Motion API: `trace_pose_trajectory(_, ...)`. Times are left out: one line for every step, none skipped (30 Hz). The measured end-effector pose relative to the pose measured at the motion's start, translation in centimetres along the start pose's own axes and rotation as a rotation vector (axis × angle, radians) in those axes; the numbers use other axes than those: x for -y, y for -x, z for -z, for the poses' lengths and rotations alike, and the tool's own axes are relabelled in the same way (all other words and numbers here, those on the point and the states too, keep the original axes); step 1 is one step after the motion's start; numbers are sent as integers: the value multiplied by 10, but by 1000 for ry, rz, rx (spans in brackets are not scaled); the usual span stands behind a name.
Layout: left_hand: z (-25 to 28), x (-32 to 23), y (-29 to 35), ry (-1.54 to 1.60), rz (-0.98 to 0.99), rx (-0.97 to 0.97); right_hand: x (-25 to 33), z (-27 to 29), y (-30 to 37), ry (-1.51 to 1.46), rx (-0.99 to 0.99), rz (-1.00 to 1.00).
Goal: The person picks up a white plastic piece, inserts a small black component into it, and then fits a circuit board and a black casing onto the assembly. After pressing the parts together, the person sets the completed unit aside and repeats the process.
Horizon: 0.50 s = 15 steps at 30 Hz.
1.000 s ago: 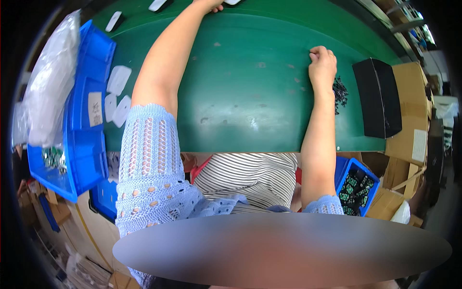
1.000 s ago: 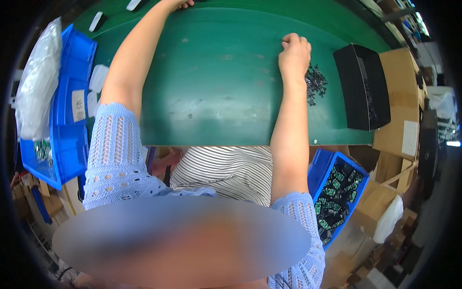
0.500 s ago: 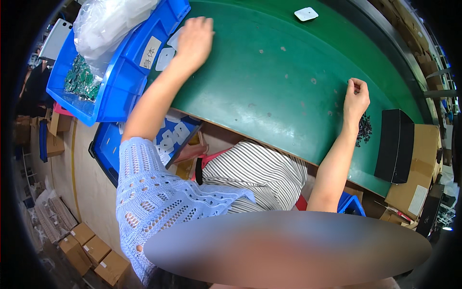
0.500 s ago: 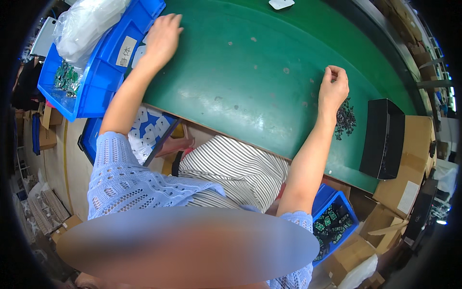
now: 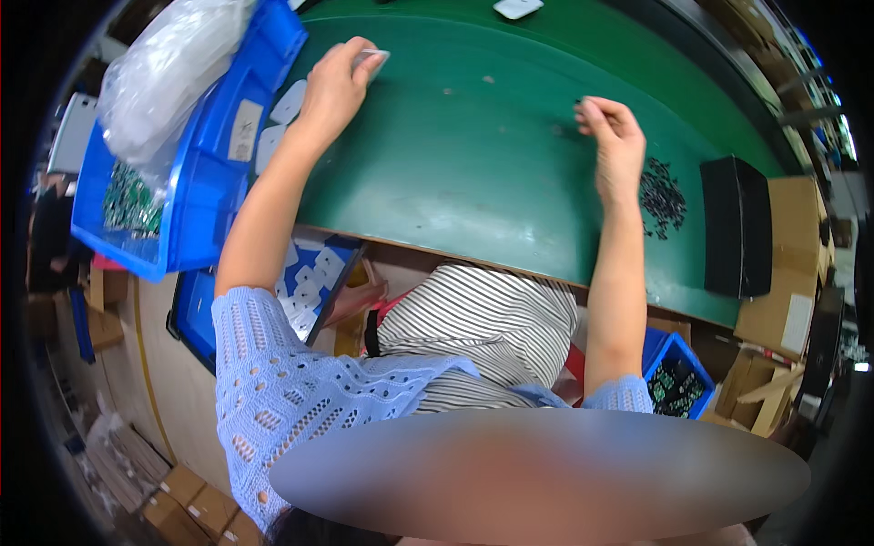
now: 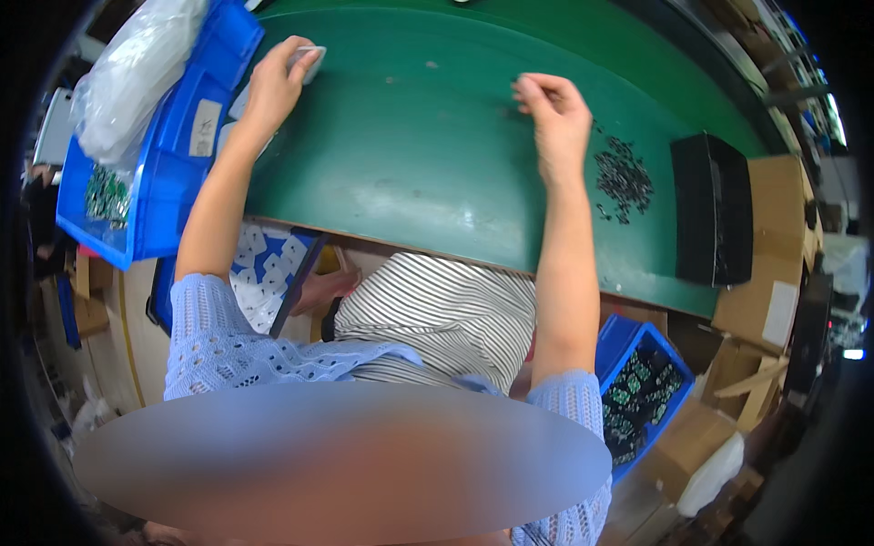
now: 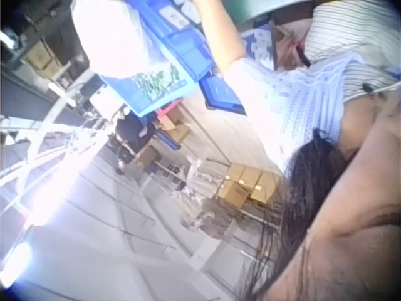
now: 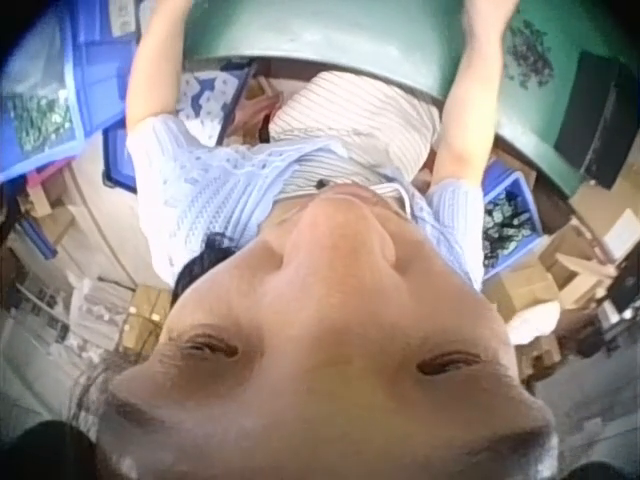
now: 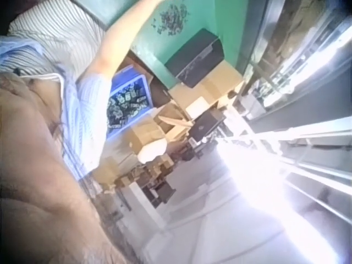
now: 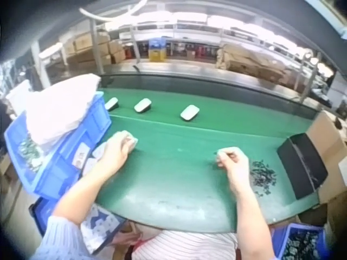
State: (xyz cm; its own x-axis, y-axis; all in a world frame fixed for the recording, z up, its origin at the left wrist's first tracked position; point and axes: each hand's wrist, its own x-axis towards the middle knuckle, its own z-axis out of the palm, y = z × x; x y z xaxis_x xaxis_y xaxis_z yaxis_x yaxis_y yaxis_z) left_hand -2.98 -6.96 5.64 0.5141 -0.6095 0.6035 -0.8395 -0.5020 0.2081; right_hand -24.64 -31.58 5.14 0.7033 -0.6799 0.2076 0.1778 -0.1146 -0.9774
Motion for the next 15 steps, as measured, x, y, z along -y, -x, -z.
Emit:
trace_pose_trajectory(-3,-21,-3,492,219,128,4,-7,3,-80,45,-18)
trace_pose_trajectory(-7,-43,-5,977,444,271,7,-12,5,-189,105,-33)
trace_pose_trajectory(-11,-65,-7,1117,446,348,10,-15,9,-254,128,-44)
trace_pose_trajectory(-16,-80,-7,1168,445,434,11,-18,11,-322,160,-53)
trace_pose_trajectory(-25,-93,-8,1134,470,468,11,-18,13,-313,145,-54)
trace_pose_trajectory(-34,-107,-8,1099,497,501,10,-18,16,-307,153,-79)
trace_pose_trajectory(-42,-121,-11,1167,592,544,9,-16,17,-299,159,-103)
trace_pose_trajectory(-43,-132,-15,1227,692,585,8,-17,18,-295,151,-106)
trace_pose_trajectory(-39,-138,-18,1333,758,677,6,-18,19,-225,132,-63)
trace_pose_trajectory(-43,-138,-16,1334,761,682,3,-21,21,-156,118,-20)
trace_pose_trajectory(-49,-137,-14,1523,824,699,-1,-24,20,-120,122,37)
trace_pose_trajectory(-53,-136,-11,1712,887,710,-3,-26,20,-120,122,33)
trace_pose_trajectory(-48,-137,-12,1738,886,721,-4,-29,19,-52,132,62)
trace_pose_trajectory(-46,-136,-11,1738,890,726,-5,-30,19,16,142,91)
trace_pose_trajectory(-44,-134,-9,1864,901,711,-10,-29,18,17,124,115)
